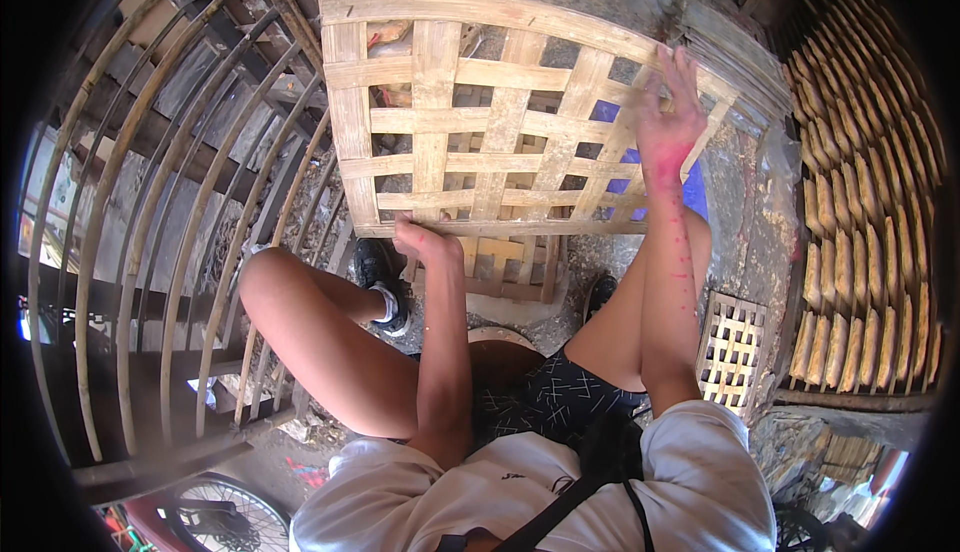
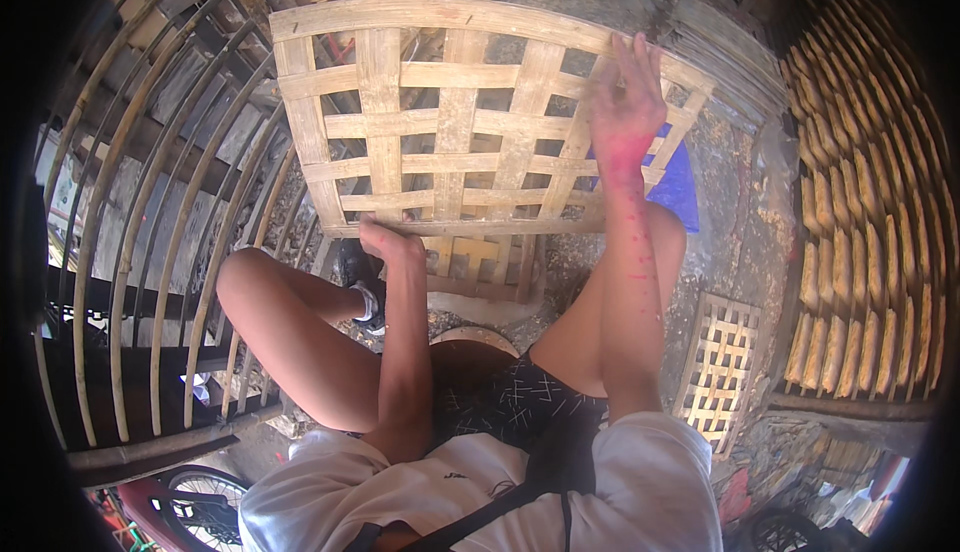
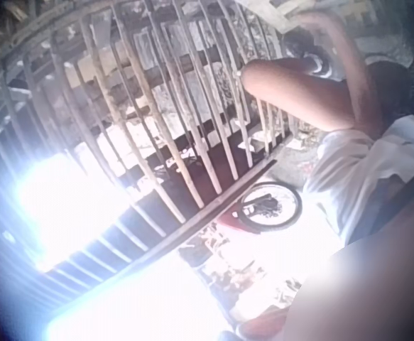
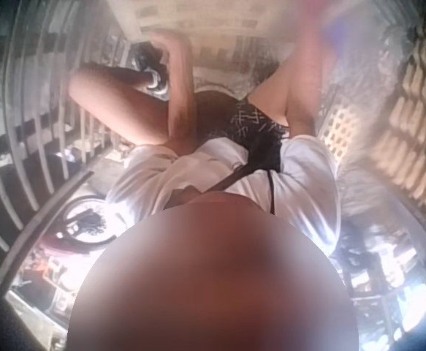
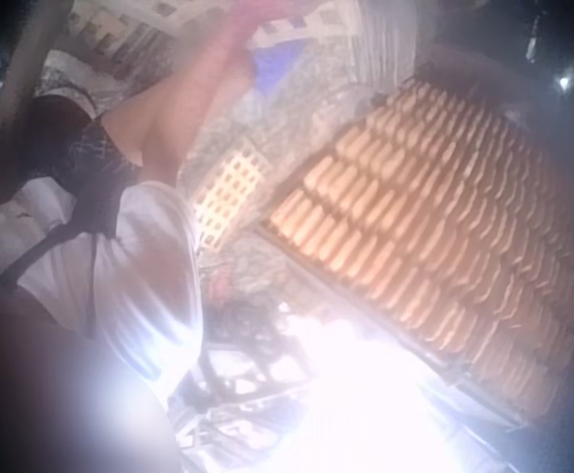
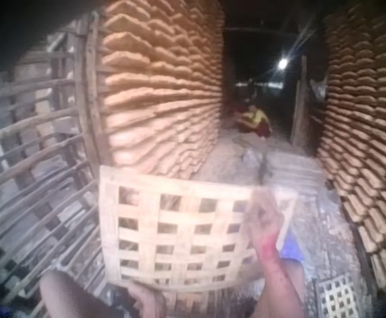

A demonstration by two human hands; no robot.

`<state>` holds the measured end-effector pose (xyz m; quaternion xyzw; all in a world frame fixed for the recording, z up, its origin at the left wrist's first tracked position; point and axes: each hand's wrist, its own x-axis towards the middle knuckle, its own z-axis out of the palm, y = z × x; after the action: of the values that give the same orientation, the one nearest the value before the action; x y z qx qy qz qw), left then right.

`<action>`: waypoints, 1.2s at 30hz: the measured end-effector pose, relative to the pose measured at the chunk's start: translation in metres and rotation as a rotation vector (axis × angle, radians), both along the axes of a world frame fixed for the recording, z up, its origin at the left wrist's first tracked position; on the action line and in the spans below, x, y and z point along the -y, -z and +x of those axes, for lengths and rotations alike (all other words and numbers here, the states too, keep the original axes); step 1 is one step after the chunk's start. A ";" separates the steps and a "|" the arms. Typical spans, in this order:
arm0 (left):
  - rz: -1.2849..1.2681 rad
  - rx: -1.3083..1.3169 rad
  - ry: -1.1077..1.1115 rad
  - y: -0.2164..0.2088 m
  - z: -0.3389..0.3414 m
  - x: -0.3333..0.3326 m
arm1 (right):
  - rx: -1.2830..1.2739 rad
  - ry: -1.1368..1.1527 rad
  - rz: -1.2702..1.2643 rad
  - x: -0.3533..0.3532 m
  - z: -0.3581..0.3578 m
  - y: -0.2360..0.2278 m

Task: The person sits on the floor and assembles a wooden lattice panel by hand, aligning and pressing slats into place. They repeatedly lift, rotate, and inspect the panel, then place it down and pick up another to continue assembly.

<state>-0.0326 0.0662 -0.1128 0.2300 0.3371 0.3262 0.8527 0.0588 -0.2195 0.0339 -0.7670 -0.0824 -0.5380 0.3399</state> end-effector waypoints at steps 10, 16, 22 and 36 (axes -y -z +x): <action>0.057 0.012 0.008 0.005 0.005 -0.009 | 0.025 -0.016 0.236 0.031 0.011 -0.008; -0.022 0.058 0.027 0.011 0.007 -0.005 | 0.166 0.232 0.333 0.090 0.031 -0.005; -0.081 0.065 0.006 0.010 0.006 -0.003 | -0.095 -0.294 0.850 0.109 0.030 -0.002; 0.117 -0.338 -0.237 0.028 0.002 -0.005 | -0.414 -0.383 1.469 0.218 0.099 0.091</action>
<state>-0.0307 0.0712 -0.1409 0.2893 0.4804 0.3998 0.7250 0.1579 -0.4372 -0.0567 -0.4030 0.2284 -0.2328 0.8551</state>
